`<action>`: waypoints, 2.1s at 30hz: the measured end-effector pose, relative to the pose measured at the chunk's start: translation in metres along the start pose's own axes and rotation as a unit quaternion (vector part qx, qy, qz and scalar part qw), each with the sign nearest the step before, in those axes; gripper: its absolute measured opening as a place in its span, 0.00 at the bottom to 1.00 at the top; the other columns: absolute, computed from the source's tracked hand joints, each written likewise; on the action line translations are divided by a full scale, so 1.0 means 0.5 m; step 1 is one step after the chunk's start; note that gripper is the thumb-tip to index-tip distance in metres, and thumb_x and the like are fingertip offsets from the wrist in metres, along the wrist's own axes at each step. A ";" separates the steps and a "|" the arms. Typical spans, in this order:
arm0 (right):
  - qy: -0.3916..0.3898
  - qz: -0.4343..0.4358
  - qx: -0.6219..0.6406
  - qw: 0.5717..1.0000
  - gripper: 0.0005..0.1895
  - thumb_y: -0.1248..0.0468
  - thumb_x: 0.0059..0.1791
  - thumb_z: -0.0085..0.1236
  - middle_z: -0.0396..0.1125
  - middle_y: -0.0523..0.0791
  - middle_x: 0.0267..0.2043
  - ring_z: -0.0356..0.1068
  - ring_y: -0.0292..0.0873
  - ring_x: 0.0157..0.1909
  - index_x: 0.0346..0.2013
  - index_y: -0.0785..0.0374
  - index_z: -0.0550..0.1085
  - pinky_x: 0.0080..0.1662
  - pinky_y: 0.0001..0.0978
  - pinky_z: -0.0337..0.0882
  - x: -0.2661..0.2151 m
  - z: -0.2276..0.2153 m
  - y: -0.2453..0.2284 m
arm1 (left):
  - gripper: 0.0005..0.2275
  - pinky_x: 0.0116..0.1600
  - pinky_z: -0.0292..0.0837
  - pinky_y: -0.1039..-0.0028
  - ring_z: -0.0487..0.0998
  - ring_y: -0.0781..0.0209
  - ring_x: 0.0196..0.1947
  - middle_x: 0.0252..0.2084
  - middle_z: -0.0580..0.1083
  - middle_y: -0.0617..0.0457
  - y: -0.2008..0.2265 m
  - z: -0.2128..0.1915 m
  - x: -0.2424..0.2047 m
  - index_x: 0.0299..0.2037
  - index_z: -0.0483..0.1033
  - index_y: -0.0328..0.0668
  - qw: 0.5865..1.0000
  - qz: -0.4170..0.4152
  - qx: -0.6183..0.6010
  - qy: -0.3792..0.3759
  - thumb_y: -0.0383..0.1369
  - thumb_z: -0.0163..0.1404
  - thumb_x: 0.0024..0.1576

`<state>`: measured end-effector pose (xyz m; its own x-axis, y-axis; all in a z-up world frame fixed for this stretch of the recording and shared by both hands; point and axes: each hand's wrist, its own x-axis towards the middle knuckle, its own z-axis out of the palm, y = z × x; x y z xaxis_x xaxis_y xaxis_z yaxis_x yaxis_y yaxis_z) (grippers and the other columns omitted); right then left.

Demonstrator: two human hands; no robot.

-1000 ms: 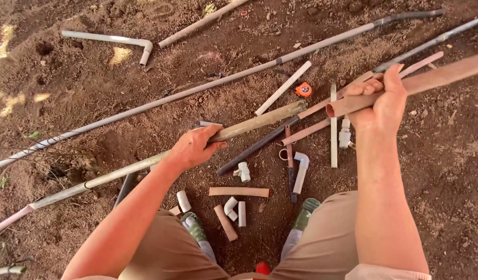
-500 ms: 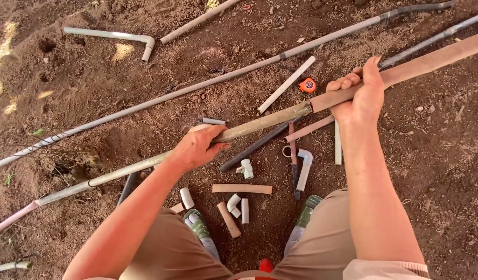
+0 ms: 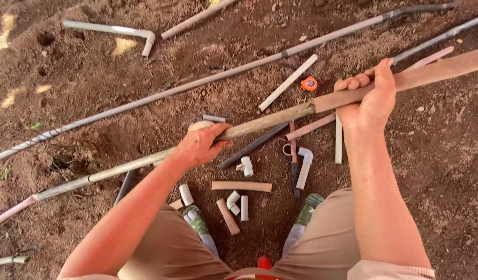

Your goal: Sawing PVC pipes to length and assembling them with various plastic fittings on the ground.

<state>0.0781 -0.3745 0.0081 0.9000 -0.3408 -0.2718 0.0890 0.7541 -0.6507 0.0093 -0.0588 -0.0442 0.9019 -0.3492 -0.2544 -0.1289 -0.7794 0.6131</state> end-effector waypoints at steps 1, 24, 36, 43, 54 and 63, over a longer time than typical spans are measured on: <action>-0.006 -0.003 -0.001 1.000 0.14 0.55 0.48 0.50 0.54 0.41 0.17 0.62 0.40 0.20 0.26 0.61 0.63 0.33 0.34 0.70 0.002 0.002 -0.001 | 0.16 0.51 0.73 0.56 0.77 0.42 0.43 0.41 0.74 0.37 -0.013 0.006 0.006 0.53 0.66 0.38 1.000 0.019 -0.007 0.011 0.38 0.46 0.58; -0.039 0.003 0.023 0.999 0.12 0.58 0.48 0.49 0.57 0.38 0.13 0.60 0.36 0.18 0.24 0.59 0.64 0.32 0.35 0.69 -0.077 0.055 0.053 | 0.16 0.28 0.74 0.82 0.75 0.68 0.22 0.28 0.77 0.52 -0.019 0.019 0.001 0.50 0.70 0.36 0.986 0.119 0.036 0.109 0.37 0.49 0.55; -0.008 0.094 -0.078 0.992 0.12 0.57 0.52 0.42 0.61 0.43 0.17 0.68 0.42 0.25 0.29 0.60 0.65 0.39 0.43 0.76 -0.108 0.109 0.001 | 0.11 0.29 0.74 0.80 0.74 0.68 0.19 0.23 0.75 0.57 -0.031 0.014 0.025 0.41 0.73 0.41 0.985 0.098 0.085 0.112 0.38 0.52 0.54; -0.004 -0.080 0.052 0.995 0.13 0.58 0.49 0.51 0.59 0.39 0.15 0.59 0.36 0.18 0.22 0.60 0.66 0.29 0.29 0.63 0.010 -0.011 -0.086 | 0.19 0.29 0.79 0.75 0.75 0.61 0.21 0.27 0.73 0.52 -0.028 0.026 0.016 0.36 0.68 0.42 0.992 -0.014 0.126 -0.016 0.52 0.41 0.55; -0.088 -0.077 0.007 0.993 0.16 0.55 0.48 0.49 0.52 0.35 0.13 0.50 0.31 0.15 0.17 0.54 0.61 0.23 0.25 0.54 -0.036 0.018 0.007 | 0.20 0.20 0.72 0.78 0.71 0.65 0.15 0.20 0.70 0.55 -0.001 0.028 0.016 0.33 0.63 0.45 0.983 -0.052 0.173 -0.035 0.53 0.34 0.59; -0.072 0.132 -0.176 0.973 0.20 0.57 0.38 0.67 0.64 0.44 0.32 0.70 0.46 0.40 0.35 0.59 0.66 0.45 0.51 0.77 -0.126 0.046 0.172 | 0.11 0.28 0.73 0.75 0.75 0.60 0.21 0.23 0.70 0.53 -0.026 0.010 0.017 0.41 0.65 0.47 0.986 0.022 0.123 0.110 0.44 0.42 0.61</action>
<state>0.0391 -0.2750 -0.0144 0.9243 -0.0593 -0.3770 -0.2826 0.5573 -0.7807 0.0168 -0.0543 -0.0582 0.9570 -0.2861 -0.0470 -0.2423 -0.8782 0.4123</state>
